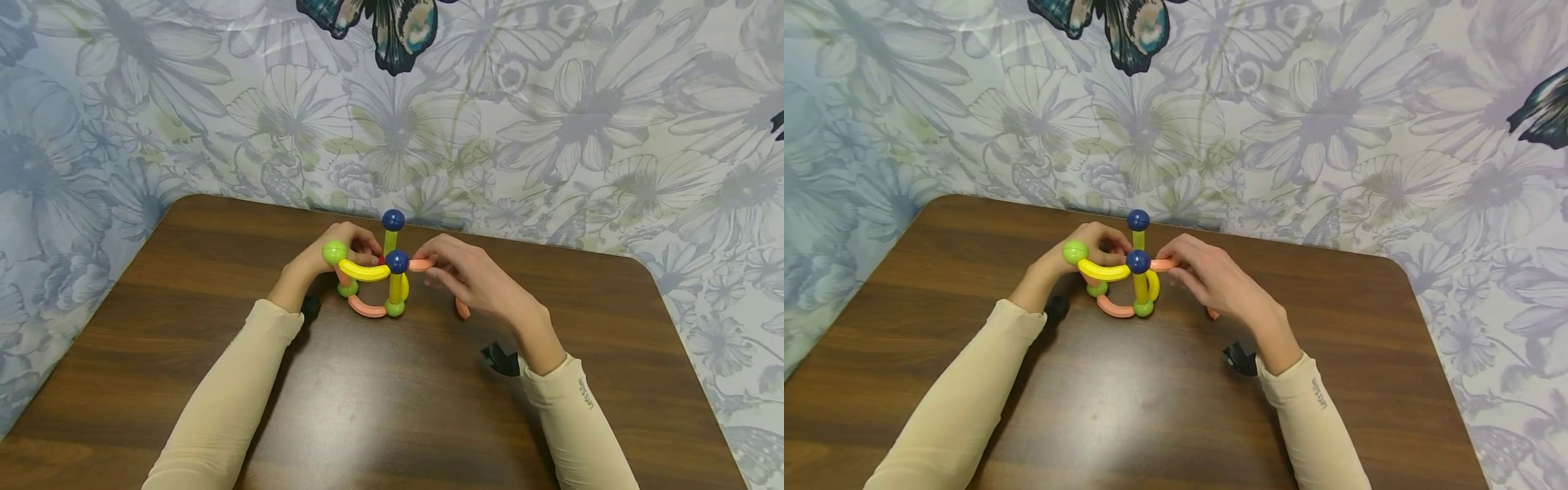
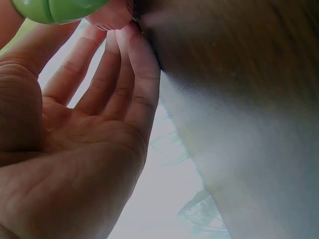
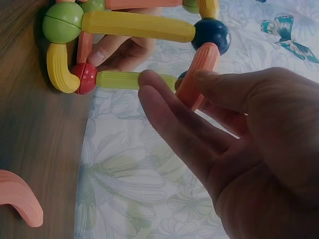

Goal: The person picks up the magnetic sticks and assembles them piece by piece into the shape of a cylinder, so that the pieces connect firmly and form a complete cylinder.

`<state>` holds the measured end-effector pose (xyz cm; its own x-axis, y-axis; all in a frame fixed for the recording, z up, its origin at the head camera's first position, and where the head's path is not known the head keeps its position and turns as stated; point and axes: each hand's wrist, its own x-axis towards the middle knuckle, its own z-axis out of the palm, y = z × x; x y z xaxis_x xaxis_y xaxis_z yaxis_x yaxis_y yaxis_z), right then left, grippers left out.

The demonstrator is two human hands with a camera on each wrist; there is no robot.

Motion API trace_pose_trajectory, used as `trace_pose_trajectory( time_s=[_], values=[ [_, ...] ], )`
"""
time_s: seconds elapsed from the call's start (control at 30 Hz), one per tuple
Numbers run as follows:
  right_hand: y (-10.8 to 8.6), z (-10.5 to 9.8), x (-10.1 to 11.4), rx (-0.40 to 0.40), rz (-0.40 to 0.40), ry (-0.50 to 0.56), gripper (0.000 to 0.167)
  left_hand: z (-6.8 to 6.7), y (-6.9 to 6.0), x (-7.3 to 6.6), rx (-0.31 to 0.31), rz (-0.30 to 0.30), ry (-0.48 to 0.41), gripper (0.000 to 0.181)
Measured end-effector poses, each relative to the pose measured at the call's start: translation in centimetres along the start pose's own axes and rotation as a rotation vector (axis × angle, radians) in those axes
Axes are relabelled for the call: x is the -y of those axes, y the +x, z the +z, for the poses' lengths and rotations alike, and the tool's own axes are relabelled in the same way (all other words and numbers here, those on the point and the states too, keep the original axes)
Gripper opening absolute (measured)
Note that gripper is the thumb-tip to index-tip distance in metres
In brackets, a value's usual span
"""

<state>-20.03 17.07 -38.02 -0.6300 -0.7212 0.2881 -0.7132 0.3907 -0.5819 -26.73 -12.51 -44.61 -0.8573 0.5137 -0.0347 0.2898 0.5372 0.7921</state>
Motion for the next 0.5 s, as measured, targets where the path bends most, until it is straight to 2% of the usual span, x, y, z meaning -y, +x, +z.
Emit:
trace_pose_trajectory(
  time_s=[0.23, 0.33, 0.43, 0.5],
  values=[
    [0.0, 0.3, -0.2, -0.040, 0.004, 0.045, 0.025, -0.1, 0.0, 0.3, 0.015, 0.003, 0.021, 0.016],
    [0.0, 0.3, -0.4, -0.058, 0.008, 0.036, 0.026, -0.7, -0.3, 0.8, 0.030, 0.015, 0.006, 0.020],
    [0.0, 0.2, -0.5, -0.064, 0.014, 0.029, 0.027, -1.7, -1.3, 1.4, 0.052, 0.013, -0.073, 0.028],
    [-0.1, 0.1, -0.5, -0.064, 0.016, 0.027, 0.026, -2.5, -2.5, 1.6, 0.103, 0.012, -0.151, 0.034]
  ],
)
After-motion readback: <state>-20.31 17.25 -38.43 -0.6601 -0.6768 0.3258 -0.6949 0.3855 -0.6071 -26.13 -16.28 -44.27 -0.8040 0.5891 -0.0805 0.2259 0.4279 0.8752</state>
